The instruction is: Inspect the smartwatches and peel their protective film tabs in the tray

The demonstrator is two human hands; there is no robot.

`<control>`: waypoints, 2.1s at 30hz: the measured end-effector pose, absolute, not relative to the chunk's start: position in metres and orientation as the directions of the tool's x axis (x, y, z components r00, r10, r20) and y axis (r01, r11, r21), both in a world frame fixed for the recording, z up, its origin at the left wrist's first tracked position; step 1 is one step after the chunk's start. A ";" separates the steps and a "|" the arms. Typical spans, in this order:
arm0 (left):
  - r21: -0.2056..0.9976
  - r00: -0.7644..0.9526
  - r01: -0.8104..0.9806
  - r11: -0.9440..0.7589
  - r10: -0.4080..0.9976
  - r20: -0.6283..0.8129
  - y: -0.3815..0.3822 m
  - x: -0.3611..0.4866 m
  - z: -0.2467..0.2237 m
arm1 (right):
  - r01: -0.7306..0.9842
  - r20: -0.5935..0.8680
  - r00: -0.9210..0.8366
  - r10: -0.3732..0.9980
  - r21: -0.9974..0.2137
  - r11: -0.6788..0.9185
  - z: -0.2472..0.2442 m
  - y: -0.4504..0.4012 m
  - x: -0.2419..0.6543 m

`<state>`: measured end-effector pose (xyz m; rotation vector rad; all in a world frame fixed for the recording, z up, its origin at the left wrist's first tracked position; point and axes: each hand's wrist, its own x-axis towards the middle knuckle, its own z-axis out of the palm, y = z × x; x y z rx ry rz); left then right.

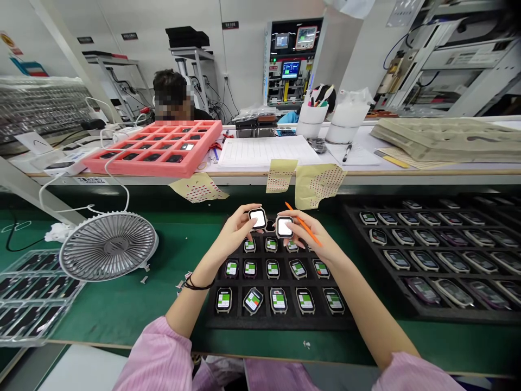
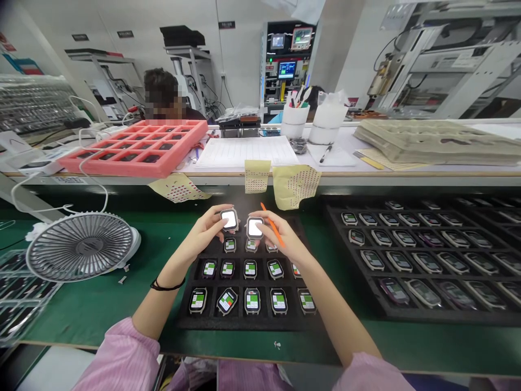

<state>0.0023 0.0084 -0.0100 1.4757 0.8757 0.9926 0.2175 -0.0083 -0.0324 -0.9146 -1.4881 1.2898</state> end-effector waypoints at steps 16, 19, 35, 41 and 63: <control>0.987 0.293 0.039 -0.154 0.946 0.136 0.011 0.004 -0.011 | 0.017 0.141 -0.329 0.934 -0.988 0.155 -0.038 -0.004 0.220; 0.987 0.261 0.042 -0.154 0.955 0.138 0.012 0.003 -0.010 | 0.039 0.147 -0.315 0.938 -0.985 0.168 -0.037 -0.005 0.219; 0.983 0.353 0.058 -0.174 0.925 0.143 0.009 0.005 -0.012 | -0.030 0.137 -0.133 0.982 -0.990 0.134 -0.027 -0.011 0.212; 0.990 0.251 0.049 -0.133 0.961 0.116 0.013 0.005 -0.013 | -0.009 0.126 -0.152 0.980 -0.992 0.126 -0.029 -0.010 0.212; 0.985 0.318 -0.073 -0.157 0.932 0.172 0.011 0.003 -0.013 | -0.036 0.157 -0.330 0.931 -0.987 0.154 -0.036 -0.004 0.220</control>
